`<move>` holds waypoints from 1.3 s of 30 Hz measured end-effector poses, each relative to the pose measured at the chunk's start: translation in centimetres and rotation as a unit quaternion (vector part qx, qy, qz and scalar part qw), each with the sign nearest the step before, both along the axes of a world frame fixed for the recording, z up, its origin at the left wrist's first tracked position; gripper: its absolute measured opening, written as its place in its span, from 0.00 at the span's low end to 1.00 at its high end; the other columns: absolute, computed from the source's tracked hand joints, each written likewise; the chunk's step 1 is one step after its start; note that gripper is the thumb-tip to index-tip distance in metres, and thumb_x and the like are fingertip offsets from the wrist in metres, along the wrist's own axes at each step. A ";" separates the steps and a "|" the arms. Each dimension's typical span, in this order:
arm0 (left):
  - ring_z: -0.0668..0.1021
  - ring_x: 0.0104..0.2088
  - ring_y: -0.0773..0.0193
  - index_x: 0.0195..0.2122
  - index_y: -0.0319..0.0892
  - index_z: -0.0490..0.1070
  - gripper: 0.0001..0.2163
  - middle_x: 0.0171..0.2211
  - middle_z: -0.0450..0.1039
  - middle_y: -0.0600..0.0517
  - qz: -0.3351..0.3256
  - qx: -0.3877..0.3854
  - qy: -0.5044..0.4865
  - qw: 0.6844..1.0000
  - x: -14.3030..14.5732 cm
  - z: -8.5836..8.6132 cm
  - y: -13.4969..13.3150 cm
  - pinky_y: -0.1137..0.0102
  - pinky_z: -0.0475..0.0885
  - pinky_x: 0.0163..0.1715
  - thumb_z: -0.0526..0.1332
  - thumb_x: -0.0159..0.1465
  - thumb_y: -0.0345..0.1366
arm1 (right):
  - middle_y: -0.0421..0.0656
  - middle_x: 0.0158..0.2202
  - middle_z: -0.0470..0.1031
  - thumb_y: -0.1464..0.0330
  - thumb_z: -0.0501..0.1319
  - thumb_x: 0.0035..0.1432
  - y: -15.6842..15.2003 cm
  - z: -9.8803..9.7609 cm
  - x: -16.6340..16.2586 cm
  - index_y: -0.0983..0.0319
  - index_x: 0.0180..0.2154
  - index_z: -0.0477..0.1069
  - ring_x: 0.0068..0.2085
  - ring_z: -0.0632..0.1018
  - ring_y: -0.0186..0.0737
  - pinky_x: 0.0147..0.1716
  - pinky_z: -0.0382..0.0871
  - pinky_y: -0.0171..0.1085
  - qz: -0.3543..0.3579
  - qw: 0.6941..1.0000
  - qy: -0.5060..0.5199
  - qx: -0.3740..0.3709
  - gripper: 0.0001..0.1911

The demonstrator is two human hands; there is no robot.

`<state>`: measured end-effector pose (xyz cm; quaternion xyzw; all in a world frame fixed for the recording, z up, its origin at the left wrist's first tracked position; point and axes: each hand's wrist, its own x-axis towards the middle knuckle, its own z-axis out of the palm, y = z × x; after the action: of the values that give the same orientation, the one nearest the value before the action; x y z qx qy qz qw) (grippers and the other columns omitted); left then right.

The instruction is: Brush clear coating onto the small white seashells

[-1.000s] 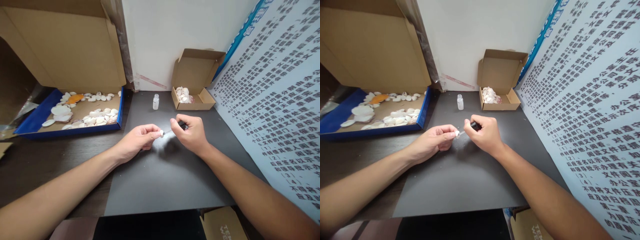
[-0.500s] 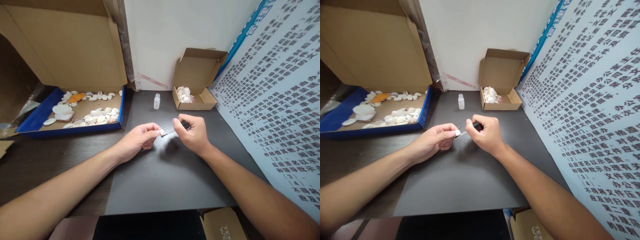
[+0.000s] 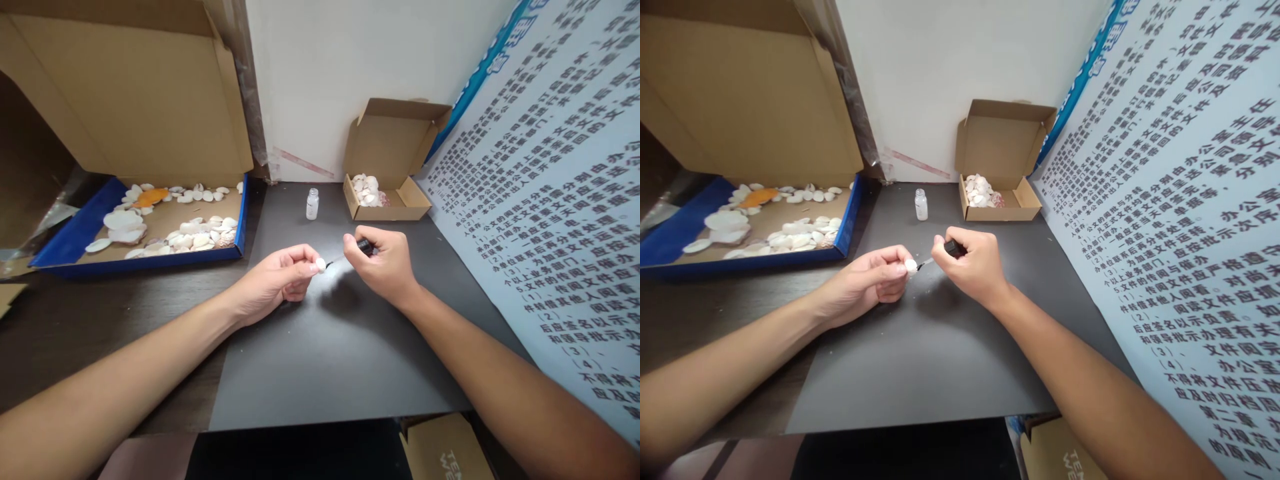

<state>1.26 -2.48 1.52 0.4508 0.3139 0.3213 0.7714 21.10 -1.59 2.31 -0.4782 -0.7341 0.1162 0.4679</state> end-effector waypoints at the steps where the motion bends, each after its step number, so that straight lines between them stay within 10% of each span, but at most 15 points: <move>1: 0.55 0.21 0.74 0.32 0.41 0.68 0.10 0.21 0.53 0.61 0.002 0.001 0.004 1.000 0.1 0.0 0.0 0.76 0.50 0.22 0.67 0.61 0.38 | 0.34 0.17 0.49 0.68 0.58 0.57 -0.1 0.0 0.0 0.61 0.18 0.53 0.21 0.53 0.29 0.21 0.48 0.33 0.002 1.000 0.003 0.005 0.20; 39: 0.56 0.21 0.73 0.29 0.41 0.68 0.10 0.20 0.56 0.59 0.040 0.006 0.010 0.999 0.1 0.2 -0.1 0.75 0.50 0.22 0.68 0.59 0.38 | 0.33 0.17 0.52 0.67 0.59 0.59 -0.5 0.3 -0.2 0.60 0.19 0.54 0.21 0.54 0.29 0.21 0.50 0.33 0.011 1.000 0.018 0.023 0.20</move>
<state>1.34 -2.58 1.72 0.4460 0.3368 0.3493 0.7521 20.93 -2.10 2.57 -0.4570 -0.7334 0.1135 0.4903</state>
